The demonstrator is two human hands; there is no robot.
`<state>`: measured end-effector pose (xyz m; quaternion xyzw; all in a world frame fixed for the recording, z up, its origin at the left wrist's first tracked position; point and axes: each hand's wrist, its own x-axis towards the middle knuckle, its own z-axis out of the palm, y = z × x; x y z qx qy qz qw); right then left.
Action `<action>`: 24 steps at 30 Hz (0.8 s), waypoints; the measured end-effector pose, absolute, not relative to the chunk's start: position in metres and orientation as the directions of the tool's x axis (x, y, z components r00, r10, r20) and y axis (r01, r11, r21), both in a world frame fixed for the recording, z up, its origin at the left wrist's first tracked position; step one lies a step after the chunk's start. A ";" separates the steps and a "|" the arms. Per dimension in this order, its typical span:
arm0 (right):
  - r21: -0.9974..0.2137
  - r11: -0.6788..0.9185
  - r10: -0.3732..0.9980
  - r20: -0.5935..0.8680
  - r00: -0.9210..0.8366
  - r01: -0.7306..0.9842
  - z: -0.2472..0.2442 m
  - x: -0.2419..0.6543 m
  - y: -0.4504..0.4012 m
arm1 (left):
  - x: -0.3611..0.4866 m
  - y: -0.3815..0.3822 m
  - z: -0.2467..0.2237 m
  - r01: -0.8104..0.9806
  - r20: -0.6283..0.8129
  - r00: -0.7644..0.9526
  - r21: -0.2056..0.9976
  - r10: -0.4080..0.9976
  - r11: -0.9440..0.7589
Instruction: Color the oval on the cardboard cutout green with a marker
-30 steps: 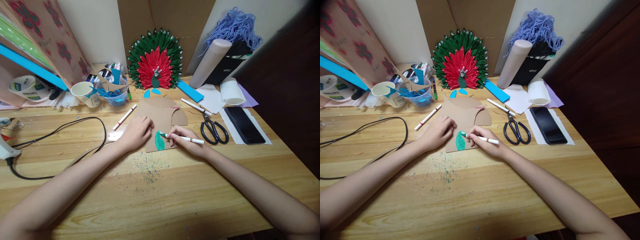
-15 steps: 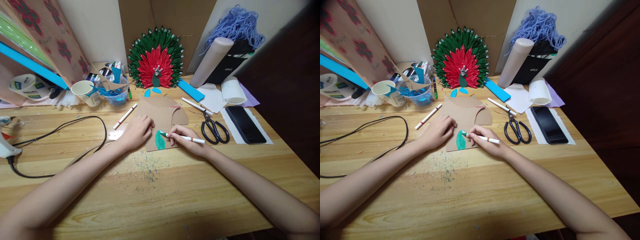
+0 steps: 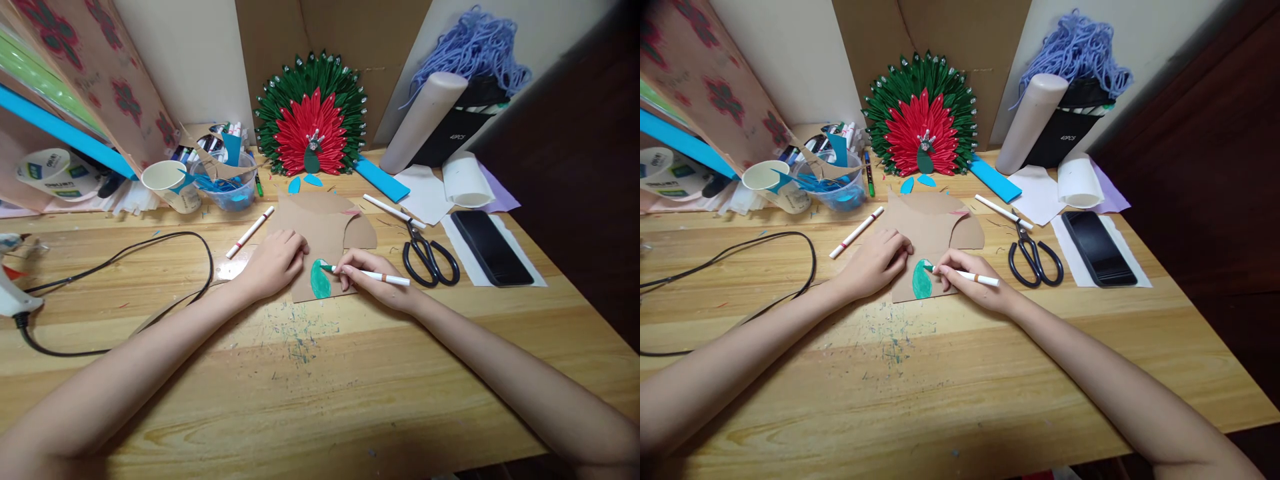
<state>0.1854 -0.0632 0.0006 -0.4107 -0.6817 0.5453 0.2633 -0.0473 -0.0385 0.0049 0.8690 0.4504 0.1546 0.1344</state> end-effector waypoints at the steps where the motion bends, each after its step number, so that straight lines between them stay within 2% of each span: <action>1: -0.960 0.069 0.847 -0.087 -0.525 0.271 0.001 0.185 -0.063 | -0.047 -0.038 0.005 0.742 0.148 0.546 0.371 0.824 -0.558; 24: -0.945 0.078 0.852 -0.102 -0.513 0.318 0.005 0.184 -0.064 | -0.047 -0.036 0.001 0.733 0.163 0.558 0.362 0.814 -0.575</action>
